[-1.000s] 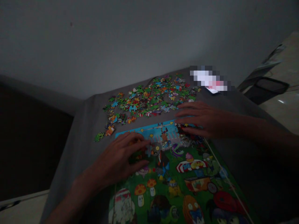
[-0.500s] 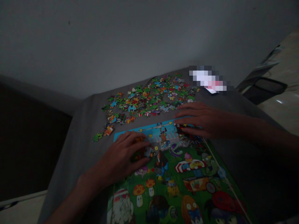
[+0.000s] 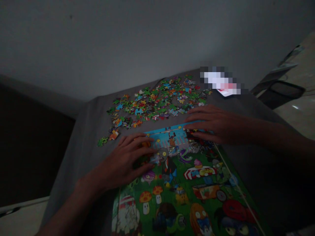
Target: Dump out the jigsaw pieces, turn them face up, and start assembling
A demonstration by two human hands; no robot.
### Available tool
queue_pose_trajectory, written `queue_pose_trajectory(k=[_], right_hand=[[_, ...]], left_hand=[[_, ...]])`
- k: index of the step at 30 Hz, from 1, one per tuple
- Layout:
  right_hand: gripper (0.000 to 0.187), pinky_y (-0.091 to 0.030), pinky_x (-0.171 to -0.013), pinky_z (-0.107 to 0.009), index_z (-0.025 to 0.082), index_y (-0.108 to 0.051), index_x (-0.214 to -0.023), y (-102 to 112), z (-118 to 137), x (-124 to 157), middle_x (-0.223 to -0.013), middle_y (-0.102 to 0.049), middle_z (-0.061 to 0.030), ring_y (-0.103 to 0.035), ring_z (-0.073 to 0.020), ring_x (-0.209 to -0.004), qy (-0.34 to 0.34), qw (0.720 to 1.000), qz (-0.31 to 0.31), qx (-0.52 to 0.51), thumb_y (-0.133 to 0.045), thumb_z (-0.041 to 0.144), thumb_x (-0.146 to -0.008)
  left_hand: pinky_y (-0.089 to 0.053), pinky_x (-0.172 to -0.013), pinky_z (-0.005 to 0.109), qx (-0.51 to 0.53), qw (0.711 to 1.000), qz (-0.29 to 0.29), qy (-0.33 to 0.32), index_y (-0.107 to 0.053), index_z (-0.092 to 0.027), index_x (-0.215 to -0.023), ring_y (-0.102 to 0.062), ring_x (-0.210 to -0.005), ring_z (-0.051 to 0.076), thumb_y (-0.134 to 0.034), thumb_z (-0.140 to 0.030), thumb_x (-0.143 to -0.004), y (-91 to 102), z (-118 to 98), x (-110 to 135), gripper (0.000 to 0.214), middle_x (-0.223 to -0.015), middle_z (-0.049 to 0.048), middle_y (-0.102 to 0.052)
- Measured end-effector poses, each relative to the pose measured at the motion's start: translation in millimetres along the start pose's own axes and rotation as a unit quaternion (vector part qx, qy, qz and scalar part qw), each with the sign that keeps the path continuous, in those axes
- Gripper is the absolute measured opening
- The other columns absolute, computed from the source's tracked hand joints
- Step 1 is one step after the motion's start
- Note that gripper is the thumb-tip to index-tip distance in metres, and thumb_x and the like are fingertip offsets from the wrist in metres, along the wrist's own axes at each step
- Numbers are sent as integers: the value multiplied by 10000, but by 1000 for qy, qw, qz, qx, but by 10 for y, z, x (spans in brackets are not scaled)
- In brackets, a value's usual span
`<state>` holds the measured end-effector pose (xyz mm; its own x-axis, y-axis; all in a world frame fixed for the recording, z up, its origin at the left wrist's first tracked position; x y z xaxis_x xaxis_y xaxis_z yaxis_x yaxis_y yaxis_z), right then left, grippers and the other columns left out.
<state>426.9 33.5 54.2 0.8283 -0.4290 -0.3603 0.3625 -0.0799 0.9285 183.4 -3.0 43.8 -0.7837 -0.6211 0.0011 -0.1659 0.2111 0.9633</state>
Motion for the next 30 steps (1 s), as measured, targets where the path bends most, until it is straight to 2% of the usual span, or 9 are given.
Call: queue_pose_trajectory(k=[6, 10, 12, 16, 20, 23, 25, 27, 30], right_hand=[[302, -480, -1058, -486, 198, -705, -1233, 4, -2, -1, -1249, -713, -98, -595, -268, -1249, -2, 1000, 0, -8, -537, 291, -1000], [298, -477, -1059, -485, 199, -704, -1237, -16, -13, 5, -1245, -712, -97, -590, -267, -1253, -4, 1000, 1, -14, -548, 277, -995], [298, -482, -1050, -484, 193, -706, -1234, -17, -13, 5, -1242, -712, -106, -591, -272, -1247, -3, 1000, -1, -15, -551, 272, -992], [299, -469, -1065, -488, 192, -703, -1238, -22, -17, 6, -1253, -707, -106, -588, -276, -1249, -7, 1000, 6, -19, -552, 271, -992], [307, -454, -1081, -483, 225, -693, -1262, -32, -35, 18, -1259, -706, -88, -580, -264, -1260, -15, 999, 8, -31, -578, 274, -981], [314, -458, -1073, -477, 232, -693, -1268, -39, -40, 22, -1260, -707, -86, -579, -262, -1260, -13, 999, 7, -34, -583, 271, -976], [312, -468, -1059, -466, 231, -698, -1261, -28, -32, 16, -1244, -712, -86, -589, -260, -1243, -10, 999, 1, -35, -579, 265, -975], [315, -481, -1041, -461, 233, -700, -1258, -13, -17, 7, -1225, -719, -85, -599, -260, -1223, -6, 999, -3, -37, -569, 252, -973], [328, -489, -1029, -479, 247, -693, -1268, 7, 0, -1, -1220, -720, -80, -606, -269, -1210, -8, 999, -7, -39, -556, 238, -971]], left_hand=[[-416, -1083, 442, 3, 1000, -6, -18, -688, -290, -1121, -478, -1338, 246, -530, -302, -1039, -21, 9, 0, 179, -1352, 32, -625], [-422, -1035, 435, -34, 997, -65, 3, -689, -290, -1126, -522, -1287, 250, -512, -282, -1049, 60, 86, -8, 193, -1275, 24, -668], [-430, -1008, 427, -33, 996, -76, 12, -686, -279, -1133, -559, -1229, 251, -570, -343, -1026, 92, 80, -10, 170, -1221, 28, -682], [-443, -962, 436, -10, 999, -44, 6, -688, -287, -1120, -575, -1183, 273, -701, -477, -927, 61, -5, -7, 271, -1230, 31, -662], [-440, -980, 428, -14, 999, -40, -1, -690, -301, -1148, -555, -1202, 253, -630, -352, -994, 9, 2, 3, 174, -1258, 23, -650], [-441, -984, 421, -40, 998, -45, -9, -684, -341, -1221, -545, -1218, 247, -530, -237, -1036, -14, 42, 5, 262, -1296, 15, -643], [-440, -997, 432, -60, 996, -60, -2, -669, -327, -1267, -541, -1233, 253, -473, -180, -1041, 5, 66, 7, 334, -1321, 30, -638], [-443, -1019, 444, -74, 994, -78, 19, -655, -279, -1290, -541, -1238, 258, -482, -207, -1042, 37, 88, 11, 311, -1333, 56, -638], [-464, -1022, 465, -78, 991, -98, 46, -665, -237, -1253, -546, -1231, 279, -616, -372, -995, 69, 96, 13, 295, -1321, 77, -650]])
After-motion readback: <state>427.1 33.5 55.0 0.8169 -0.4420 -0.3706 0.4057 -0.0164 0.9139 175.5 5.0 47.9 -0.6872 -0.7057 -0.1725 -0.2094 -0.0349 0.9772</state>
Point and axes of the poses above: each hand's wrist, its own x-axis away from the middle knuckle, its own y-axis out of the back of the hand, z = x × y, the point moved 7 cm from there along -x, towards the middle knuckle
